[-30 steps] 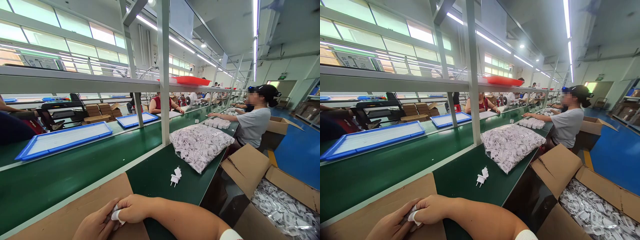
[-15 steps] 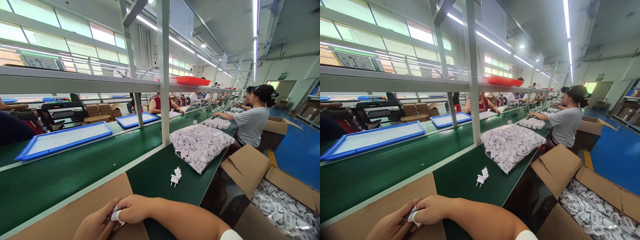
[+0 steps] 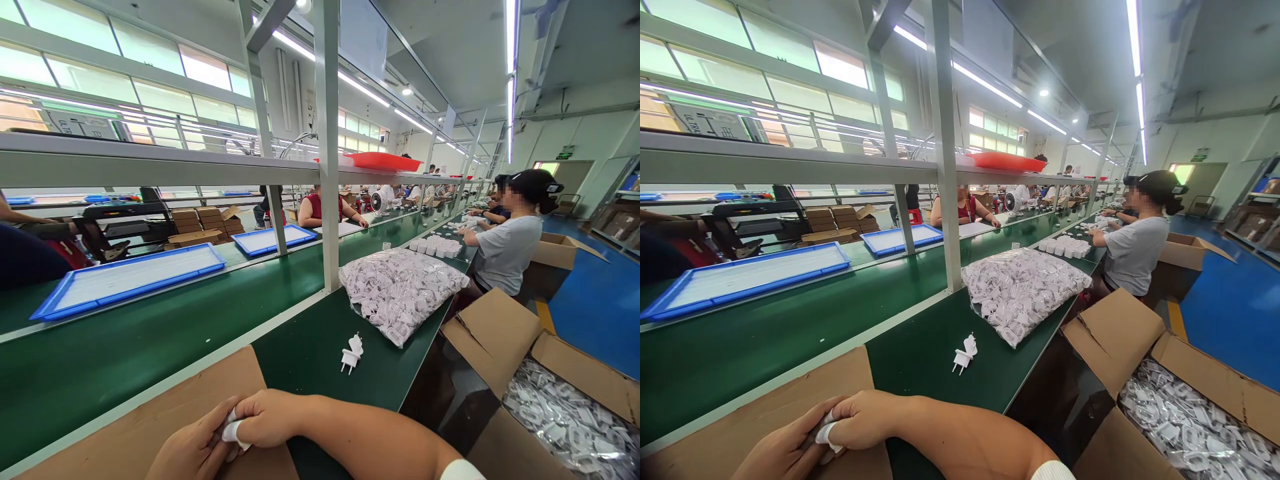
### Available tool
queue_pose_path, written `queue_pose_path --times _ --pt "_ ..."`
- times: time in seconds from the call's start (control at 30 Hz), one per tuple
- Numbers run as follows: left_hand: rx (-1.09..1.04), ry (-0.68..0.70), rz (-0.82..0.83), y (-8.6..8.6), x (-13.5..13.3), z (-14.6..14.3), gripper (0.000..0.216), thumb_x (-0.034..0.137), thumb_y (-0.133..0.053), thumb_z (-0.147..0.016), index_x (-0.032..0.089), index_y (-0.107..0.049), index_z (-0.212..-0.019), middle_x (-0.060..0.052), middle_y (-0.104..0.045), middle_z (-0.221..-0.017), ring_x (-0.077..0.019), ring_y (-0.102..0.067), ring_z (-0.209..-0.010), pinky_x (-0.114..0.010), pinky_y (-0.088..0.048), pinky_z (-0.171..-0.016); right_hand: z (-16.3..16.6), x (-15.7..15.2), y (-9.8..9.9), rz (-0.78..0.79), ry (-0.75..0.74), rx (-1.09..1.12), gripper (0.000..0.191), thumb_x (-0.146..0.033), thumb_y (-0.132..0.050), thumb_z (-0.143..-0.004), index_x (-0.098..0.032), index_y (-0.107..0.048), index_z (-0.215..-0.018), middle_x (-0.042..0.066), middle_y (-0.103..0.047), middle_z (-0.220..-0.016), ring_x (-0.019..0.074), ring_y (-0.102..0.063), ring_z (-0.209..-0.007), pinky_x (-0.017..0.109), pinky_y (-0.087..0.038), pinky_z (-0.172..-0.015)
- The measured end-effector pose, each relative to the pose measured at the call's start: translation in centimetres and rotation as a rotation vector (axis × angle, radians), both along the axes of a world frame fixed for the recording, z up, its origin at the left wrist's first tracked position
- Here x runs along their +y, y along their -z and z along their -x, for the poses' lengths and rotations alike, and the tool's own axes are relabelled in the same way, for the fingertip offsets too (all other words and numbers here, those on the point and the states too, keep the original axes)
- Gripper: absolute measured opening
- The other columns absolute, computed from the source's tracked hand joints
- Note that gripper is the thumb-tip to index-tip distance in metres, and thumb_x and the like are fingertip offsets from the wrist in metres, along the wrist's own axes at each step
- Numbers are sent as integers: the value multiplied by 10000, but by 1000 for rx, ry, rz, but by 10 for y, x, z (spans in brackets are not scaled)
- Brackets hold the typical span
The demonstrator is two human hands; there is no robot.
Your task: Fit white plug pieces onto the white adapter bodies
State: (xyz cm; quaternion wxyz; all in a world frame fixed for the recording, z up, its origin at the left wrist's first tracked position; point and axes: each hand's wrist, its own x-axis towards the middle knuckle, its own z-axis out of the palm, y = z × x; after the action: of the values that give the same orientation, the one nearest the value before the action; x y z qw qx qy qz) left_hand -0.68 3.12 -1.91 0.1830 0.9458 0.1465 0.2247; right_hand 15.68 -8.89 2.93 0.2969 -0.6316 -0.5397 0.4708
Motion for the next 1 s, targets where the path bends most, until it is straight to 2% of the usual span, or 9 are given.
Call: queue_pose_path --times 0.27,0.47,0.63,0.8,0.93,1.0 --pt "18 3 -4 2 1 -2 318 320 -489 -885 290 -680 -1137 17 -804 -880 -195 -772 -770 -193 -565 -610 1 -2 -1 13 1 29 66 -137 -583 -806 -201 -599 -799 -39 -587 -788 101 -534 -731 167 -409 -633" --pt "-34 -86 -10 4 -7 -2 332 331 -468 -885 285 -679 -1137 -3 -802 -892 -217 -764 -758 -230 -563 -594 0 -1 -2 25 -9 61 95 -125 -567 -797 -208 -613 -798 -43 -607 -773 108 -557 -753 170 -423 -652" --pt "10 -19 -9 1 -4 1 305 329 -486 -884 297 -687 -1112 20 -801 -851 -208 -767 -745 -216 -565 -589 1 -1 -2 21 14 45 82 -133 -588 -783 -211 -607 -774 -48 -600 -762 113 -553 -759 179 -419 -664" --pt "-20 8 -3 5 5 -3 303 301 -484 -885 303 -669 -1126 28 -804 -890 -195 -764 -744 -208 -558 -603 -2 4 5 -10 24 49 87 -133 -571 -769 -213 -607 -772 -46 -594 -751 121 -554 -743 197 -419 -663" --pt "-90 -20 -25 -2 -14 -6 294 246 -449 -856 280 -661 -1056 12 -799 -891 -195 -756 -744 -236 -544 -642 3 0 14 -105 2 98 104 -132 -519 -767 -185 -607 -750 -19 -599 -736 126 -557 -720 212 -424 -670" --pt "-8 12 -9 -11 -28 -8 245 209 -471 -826 257 -659 -976 5 -791 -901 -195 -751 -778 -244 -533 -670 7 -6 19 -181 8 106 110 -173 -496 -794 -176 -596 -747 -6 -582 -719 125 -523 -679 224 -398 -630"
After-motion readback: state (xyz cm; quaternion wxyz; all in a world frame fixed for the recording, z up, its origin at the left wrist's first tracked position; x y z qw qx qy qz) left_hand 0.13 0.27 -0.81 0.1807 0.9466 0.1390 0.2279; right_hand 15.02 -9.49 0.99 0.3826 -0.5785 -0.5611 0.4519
